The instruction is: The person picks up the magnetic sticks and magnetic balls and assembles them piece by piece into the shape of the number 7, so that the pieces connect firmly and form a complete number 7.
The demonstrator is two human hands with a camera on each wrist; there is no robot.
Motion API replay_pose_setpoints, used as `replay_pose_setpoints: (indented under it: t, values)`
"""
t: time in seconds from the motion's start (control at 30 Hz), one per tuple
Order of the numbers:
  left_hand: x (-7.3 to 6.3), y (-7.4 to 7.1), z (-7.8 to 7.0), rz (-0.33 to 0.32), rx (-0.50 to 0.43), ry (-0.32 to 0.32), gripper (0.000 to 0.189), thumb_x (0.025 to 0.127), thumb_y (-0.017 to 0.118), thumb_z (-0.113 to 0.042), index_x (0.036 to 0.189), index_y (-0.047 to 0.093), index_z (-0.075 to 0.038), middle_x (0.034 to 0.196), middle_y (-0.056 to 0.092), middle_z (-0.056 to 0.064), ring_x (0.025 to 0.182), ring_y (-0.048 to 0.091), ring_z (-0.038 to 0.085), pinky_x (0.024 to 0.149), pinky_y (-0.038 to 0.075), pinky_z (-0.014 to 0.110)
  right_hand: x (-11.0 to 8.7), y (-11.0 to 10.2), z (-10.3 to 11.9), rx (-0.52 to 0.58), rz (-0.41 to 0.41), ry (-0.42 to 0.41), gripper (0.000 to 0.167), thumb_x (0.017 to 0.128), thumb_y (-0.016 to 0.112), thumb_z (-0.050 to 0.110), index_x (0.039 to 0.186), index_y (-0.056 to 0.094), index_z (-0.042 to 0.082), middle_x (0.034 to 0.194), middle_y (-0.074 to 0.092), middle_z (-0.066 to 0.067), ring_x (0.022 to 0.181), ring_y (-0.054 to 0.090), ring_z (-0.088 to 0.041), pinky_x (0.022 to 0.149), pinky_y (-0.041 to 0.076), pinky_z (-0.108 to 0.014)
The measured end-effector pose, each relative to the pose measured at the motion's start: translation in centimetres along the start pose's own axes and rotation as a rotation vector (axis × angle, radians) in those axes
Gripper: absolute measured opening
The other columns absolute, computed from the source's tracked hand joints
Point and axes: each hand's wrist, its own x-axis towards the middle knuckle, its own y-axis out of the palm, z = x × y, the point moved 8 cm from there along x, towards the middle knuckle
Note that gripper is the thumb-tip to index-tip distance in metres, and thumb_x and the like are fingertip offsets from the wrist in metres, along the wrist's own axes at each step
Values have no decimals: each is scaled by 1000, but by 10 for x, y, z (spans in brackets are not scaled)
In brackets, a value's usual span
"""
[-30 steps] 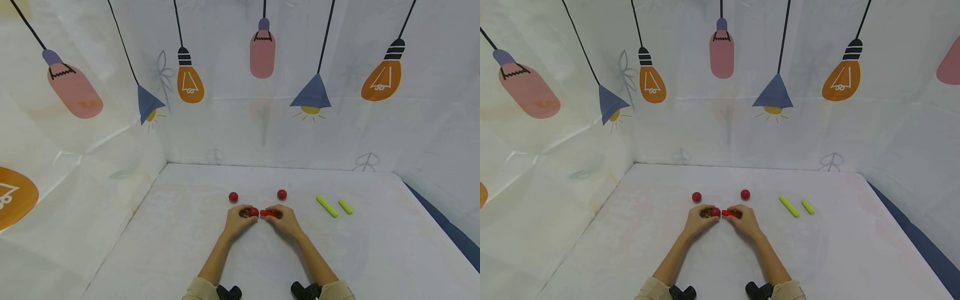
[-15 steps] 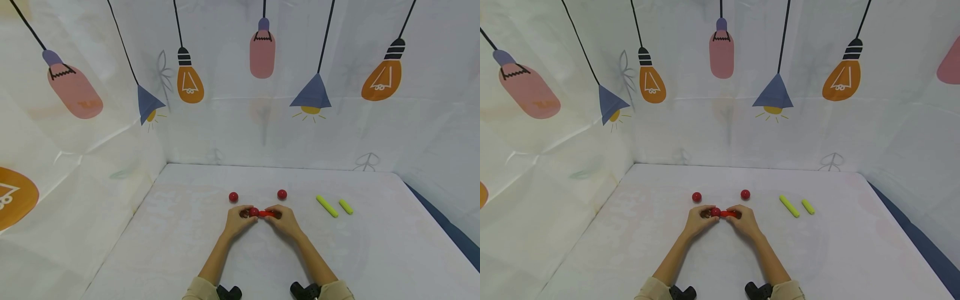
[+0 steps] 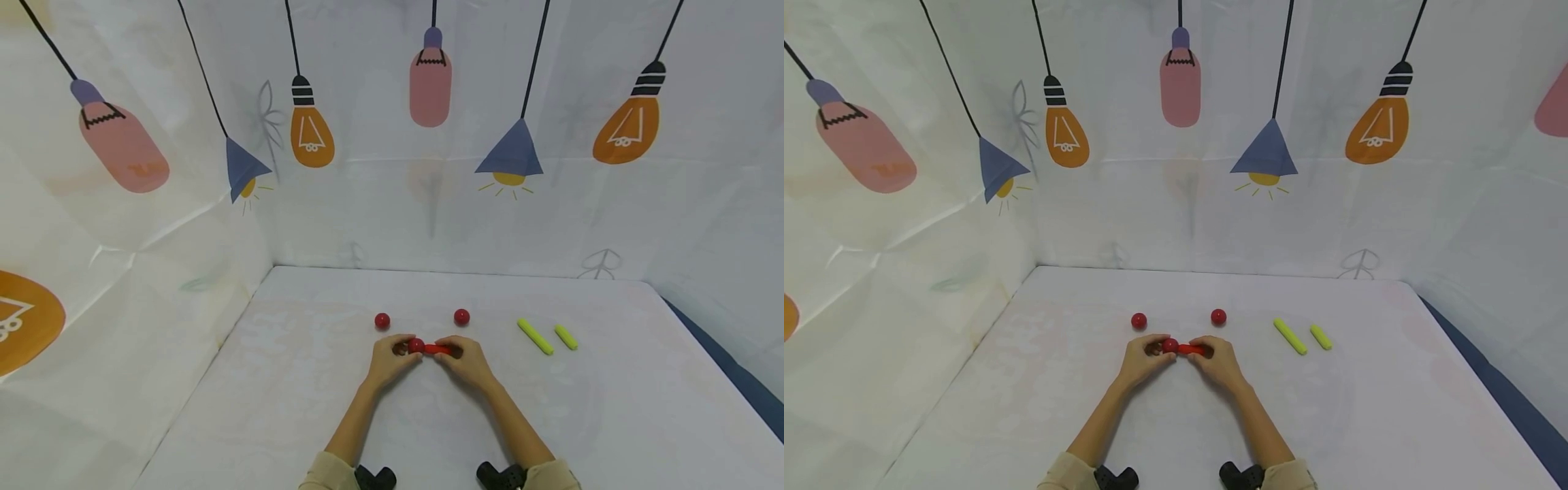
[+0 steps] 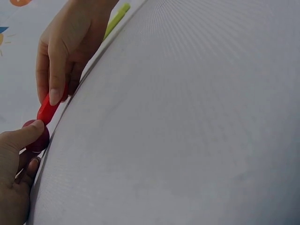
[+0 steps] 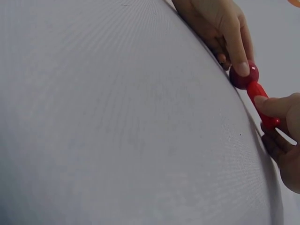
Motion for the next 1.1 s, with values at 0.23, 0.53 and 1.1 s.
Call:
replay_pose_setpoints:
  t: [0.23, 0.53, 1.1]
  values:
    - [0, 0, -2, 3, -1, -2, 38, 75, 78, -13, 108, 68, 3, 95, 69, 12, 78, 61, 20, 70, 52, 25, -2, -6, -2, 0, 10, -1, 28, 79, 74, 10, 106, 69, 1, 101, 69, -7, 92, 61, -22, 83, 49, -32]
    - [0, 1, 0, 12, 1, -39, 38, 76, 78, -14, 110, 68, 1, 96, 69, 10, 79, 59, 16, 72, 51, 23, 1, -28, -17, 65, -12, 61, 23, 84, 70, 10, 104, 68, -1, 97, 69, -11, 82, 63, -17, 74, 51, -22]
    - [-2, 2, 3, 18, 8, -61, 39, 78, 77, -15, 112, 67, 0, 96, 67, 8, 81, 58, 17, 73, 50, 22, 9, -63, -54, -10, -281, 250, 37, 83, 69, 13, 117, 61, -1, 107, 62, -16, 92, 57, -25, 76, 46, -18]
